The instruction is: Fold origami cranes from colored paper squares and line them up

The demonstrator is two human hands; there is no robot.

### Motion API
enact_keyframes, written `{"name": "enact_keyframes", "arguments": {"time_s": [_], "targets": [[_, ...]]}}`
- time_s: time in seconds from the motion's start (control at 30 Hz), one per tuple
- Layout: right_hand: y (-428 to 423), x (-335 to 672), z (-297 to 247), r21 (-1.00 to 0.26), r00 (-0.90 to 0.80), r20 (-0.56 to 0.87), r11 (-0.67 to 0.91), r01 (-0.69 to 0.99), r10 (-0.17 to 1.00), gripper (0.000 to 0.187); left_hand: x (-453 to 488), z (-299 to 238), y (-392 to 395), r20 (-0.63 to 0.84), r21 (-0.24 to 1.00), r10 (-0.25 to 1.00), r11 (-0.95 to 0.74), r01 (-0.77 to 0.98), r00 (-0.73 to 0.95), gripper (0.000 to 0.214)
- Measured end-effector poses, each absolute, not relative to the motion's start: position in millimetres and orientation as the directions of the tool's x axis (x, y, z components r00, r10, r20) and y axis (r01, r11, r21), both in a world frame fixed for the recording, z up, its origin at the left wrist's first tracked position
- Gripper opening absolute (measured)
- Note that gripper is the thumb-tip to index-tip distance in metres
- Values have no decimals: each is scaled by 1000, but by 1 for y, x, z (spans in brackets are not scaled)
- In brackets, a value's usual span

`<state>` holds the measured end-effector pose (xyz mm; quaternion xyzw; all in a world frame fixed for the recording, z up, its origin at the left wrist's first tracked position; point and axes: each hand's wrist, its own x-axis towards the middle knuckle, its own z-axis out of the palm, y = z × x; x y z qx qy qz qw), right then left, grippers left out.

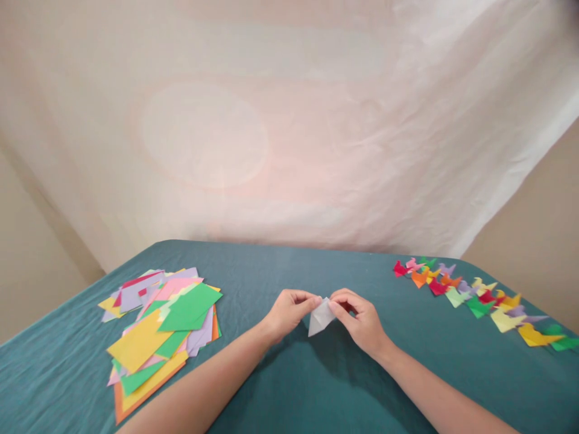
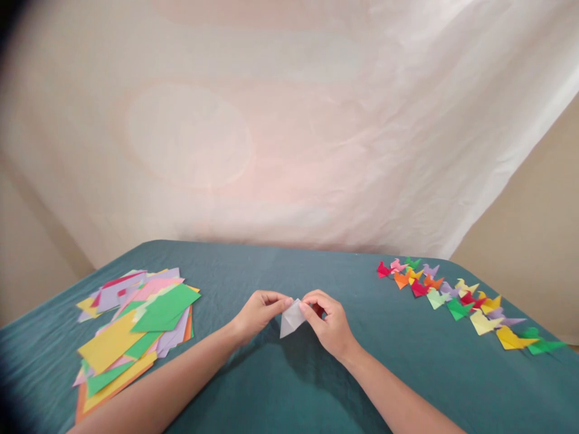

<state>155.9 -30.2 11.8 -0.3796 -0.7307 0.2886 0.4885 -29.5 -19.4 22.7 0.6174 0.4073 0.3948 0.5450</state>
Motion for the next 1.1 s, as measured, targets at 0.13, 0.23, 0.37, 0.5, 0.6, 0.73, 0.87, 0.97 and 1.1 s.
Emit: {"name": "enact_keyframes", "arguments": {"time_s": [0.13, 0.23, 0.37, 0.5, 0.6, 0.73, 0.87, 0.97, 1.1], "targets": [[-33, 155, 17, -781, -267, 491, 554, 287, 829, 17, -31, 20, -18, 45, 995, 910, -77, 62, 411, 33], [-34, 155, 19, -784, -289, 477, 550, 288, 830, 16, -31, 22, -19, 63, 987, 916, -116, 110, 396, 32], [-34, 156, 23, -796, -322, 434, 526, 299, 841, 16, -31, 26, -21, 67, 975, 913, -146, 168, 403, 30], [-34, 159, 31, -802, -357, 398, 509, 313, 845, 17, -31, 29, -23, 65, 971, 906, -154, 184, 419, 29], [-34, 160, 34, -804, -372, 382, 503, 317, 846, 17, -29, 32, -26, 78, 967, 902, -172, 188, 424, 27], [-35, 160, 36, -811, -380, 353, 482, 332, 855, 17, -27, 35, -29, 83, 960, 902, -187, 210, 424, 27], [-37, 160, 37, -814, -360, 341, 464, 349, 868, 17, -25, 35, -30, 106, 961, 903, -201, 191, 417, 27], [-37, 159, 39, -809, -343, 349, 465, 360, 872, 16, -25, 35, -30, 103, 965, 905, -192, 180, 413, 27], [-38, 159, 41, -801, -334, 356, 469, 372, 873, 16, -25, 34, -31, 104, 968, 902, -188, 165, 418, 27]]}}
